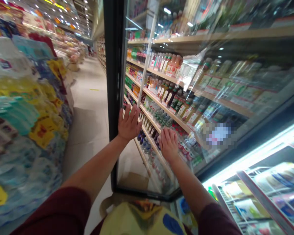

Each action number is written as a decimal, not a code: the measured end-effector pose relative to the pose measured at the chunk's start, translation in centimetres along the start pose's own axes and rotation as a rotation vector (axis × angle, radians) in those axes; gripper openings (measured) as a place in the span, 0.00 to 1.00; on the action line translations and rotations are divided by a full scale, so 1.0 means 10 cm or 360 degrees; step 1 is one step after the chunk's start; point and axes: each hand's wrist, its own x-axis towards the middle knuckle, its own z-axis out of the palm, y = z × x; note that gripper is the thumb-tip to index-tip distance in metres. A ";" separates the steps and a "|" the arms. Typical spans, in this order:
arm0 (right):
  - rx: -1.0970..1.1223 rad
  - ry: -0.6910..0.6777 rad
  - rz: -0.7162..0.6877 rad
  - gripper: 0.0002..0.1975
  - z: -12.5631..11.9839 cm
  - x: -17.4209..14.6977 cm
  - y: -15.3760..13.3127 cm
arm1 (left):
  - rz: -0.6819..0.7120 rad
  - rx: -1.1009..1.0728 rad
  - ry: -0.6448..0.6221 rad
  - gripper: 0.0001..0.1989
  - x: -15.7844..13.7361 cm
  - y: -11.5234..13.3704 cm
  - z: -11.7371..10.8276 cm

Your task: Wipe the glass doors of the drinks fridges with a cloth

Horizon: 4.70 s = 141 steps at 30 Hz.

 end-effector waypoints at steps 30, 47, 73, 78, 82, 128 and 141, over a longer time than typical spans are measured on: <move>0.0092 0.0052 -0.0063 0.23 0.22 0.25 -0.38 | 0.0153 0.0049 0.0164 0.34 0.03 -0.09 0.11; -0.0070 0.0169 0.0417 0.25 0.05 0.72 0.15 | -0.0052 -0.0116 -0.0032 0.33 -0.01 -0.17 0.21; 0.0012 0.0420 0.0620 0.30 0.18 0.73 -0.13 | 0.0121 0.0062 0.0190 0.36 0.01 -0.06 0.07; 0.0069 0.0282 0.0492 0.28 0.18 1.36 -0.37 | 0.0153 0.0113 0.0197 0.38 0.02 -0.03 -0.02; 0.0039 0.0222 0.0454 0.27 0.25 1.27 -0.63 | 0.0156 0.0121 0.0178 0.36 -0.01 -0.01 -0.06; -0.0083 0.0582 0.0945 0.27 -0.35 0.15 1.08 | 0.0108 0.0078 0.0165 0.31 -0.03 -0.09 0.07; -0.0264 0.0700 0.1497 0.34 -0.33 -0.61 1.03 | 0.0037 -0.0014 0.0141 0.32 -0.04 -0.09 0.09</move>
